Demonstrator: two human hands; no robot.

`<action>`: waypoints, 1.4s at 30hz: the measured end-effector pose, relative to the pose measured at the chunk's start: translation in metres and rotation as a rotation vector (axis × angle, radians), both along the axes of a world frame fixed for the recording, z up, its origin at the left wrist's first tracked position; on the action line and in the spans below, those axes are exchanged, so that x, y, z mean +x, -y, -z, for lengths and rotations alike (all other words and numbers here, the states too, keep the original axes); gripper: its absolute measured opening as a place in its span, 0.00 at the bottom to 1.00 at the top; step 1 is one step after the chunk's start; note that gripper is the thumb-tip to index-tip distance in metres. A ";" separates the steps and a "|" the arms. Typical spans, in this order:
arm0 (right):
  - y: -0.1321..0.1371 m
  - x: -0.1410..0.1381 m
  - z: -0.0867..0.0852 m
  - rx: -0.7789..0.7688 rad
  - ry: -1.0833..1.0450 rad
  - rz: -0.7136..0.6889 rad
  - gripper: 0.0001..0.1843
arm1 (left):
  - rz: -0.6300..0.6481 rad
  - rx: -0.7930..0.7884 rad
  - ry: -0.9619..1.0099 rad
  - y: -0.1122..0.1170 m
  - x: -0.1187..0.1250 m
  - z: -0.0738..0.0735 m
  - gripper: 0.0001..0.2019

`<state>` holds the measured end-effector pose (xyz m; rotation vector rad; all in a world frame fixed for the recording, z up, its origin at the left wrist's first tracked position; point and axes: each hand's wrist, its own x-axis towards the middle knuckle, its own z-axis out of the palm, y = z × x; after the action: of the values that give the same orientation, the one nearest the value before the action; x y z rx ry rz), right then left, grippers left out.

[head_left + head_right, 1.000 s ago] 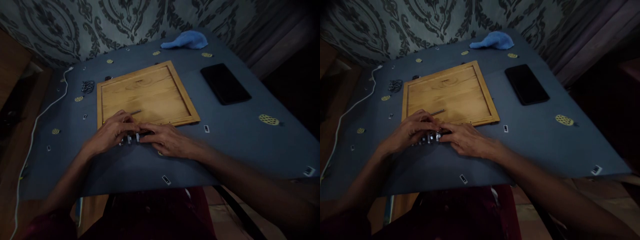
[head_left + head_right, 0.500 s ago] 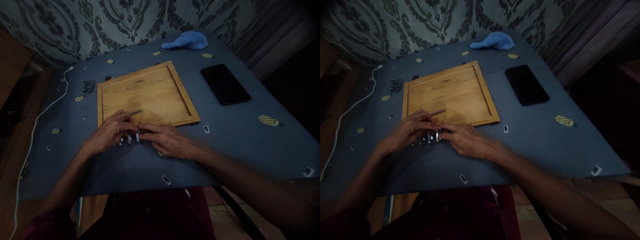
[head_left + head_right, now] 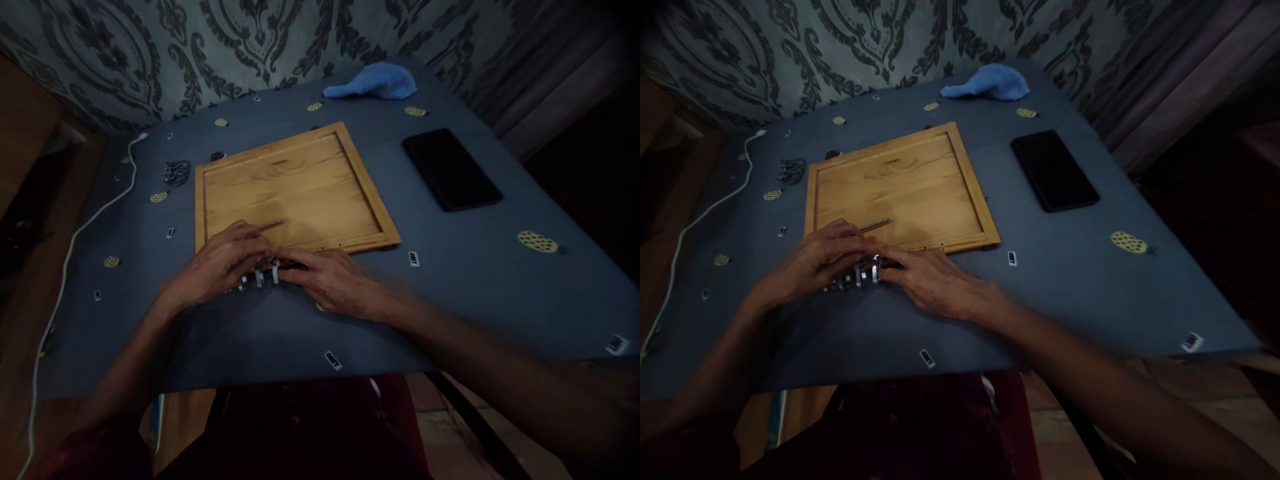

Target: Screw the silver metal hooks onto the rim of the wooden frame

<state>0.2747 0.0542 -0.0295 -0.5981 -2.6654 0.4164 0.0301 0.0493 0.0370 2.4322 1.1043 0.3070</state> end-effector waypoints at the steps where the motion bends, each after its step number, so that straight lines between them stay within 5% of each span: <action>1: 0.000 0.000 0.000 0.001 0.002 0.000 0.20 | -0.007 -0.010 -0.005 0.000 0.000 -0.001 0.12; 21: 0.000 0.000 0.001 -0.012 -0.011 -0.020 0.21 | 0.064 0.004 -0.001 0.006 0.006 0.000 0.06; 42: 0.000 0.001 0.001 0.002 -0.005 -0.009 0.19 | 0.058 0.047 -0.029 0.003 0.001 0.001 0.14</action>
<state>0.2758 0.0540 -0.0309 -0.5839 -2.6639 0.4172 0.0314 0.0467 0.0358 2.5122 1.0477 0.2825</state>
